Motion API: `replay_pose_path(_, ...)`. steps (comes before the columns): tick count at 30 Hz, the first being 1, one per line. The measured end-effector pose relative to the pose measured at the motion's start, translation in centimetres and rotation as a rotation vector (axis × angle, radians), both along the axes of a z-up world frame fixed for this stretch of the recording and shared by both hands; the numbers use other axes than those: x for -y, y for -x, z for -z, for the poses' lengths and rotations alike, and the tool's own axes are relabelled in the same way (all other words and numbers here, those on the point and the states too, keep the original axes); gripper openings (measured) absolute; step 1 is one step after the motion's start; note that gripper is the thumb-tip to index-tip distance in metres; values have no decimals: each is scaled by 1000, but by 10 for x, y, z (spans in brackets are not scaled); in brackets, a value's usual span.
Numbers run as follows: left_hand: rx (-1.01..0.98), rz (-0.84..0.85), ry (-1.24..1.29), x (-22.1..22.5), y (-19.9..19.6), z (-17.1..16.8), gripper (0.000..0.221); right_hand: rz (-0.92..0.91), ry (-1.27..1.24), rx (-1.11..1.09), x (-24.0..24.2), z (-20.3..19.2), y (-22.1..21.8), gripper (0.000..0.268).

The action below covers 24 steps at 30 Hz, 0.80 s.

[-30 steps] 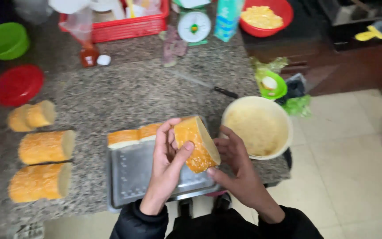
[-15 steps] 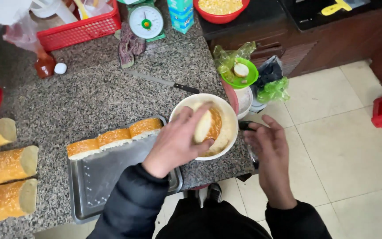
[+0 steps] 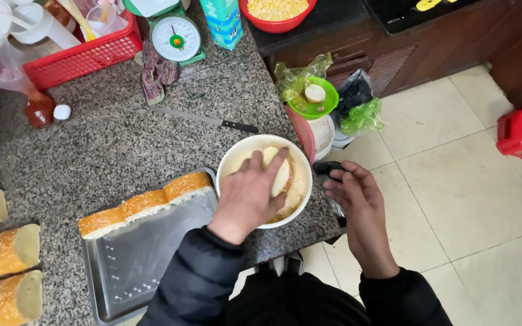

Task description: Dipping sliced bread buns into a bowl of filling and arranging them on a metal tray.

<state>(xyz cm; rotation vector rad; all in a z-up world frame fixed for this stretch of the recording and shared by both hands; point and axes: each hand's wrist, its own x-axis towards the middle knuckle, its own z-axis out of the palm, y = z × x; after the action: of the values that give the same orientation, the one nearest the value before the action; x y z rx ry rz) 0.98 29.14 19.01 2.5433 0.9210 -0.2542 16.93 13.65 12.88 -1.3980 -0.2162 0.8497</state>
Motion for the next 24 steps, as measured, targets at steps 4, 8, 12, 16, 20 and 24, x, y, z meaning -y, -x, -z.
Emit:
replay_pose_path(4, -77, 72, -32, -4, -1, 58, 93, -5, -1, -1, -3, -4, 7, 37)
replay_pose_path(8, 15, 17, 4, 1, 1, 10, 91, 28, -14, 2, -1, -4, 6, 36)
replay_pose_path(12, -53, 83, -58, -6, -4, 82, 93, 16, -9, 8, -3, -7, 10, 34)
replay_pose_path(16, 35, 10, -6, -3, 16, 8, 91, 25, -5, 42, 0, 0, 6, 34)
replay_pose_path(20, 473, -203, 370, -18, 47, -26, 94, -4, -17, 101, -5, -1, 10, 32)
replay_pose_path(24, 964, -354, 810, -34, 76, 31, 95, -182, -64, 280, -19, 2, 13, 31)
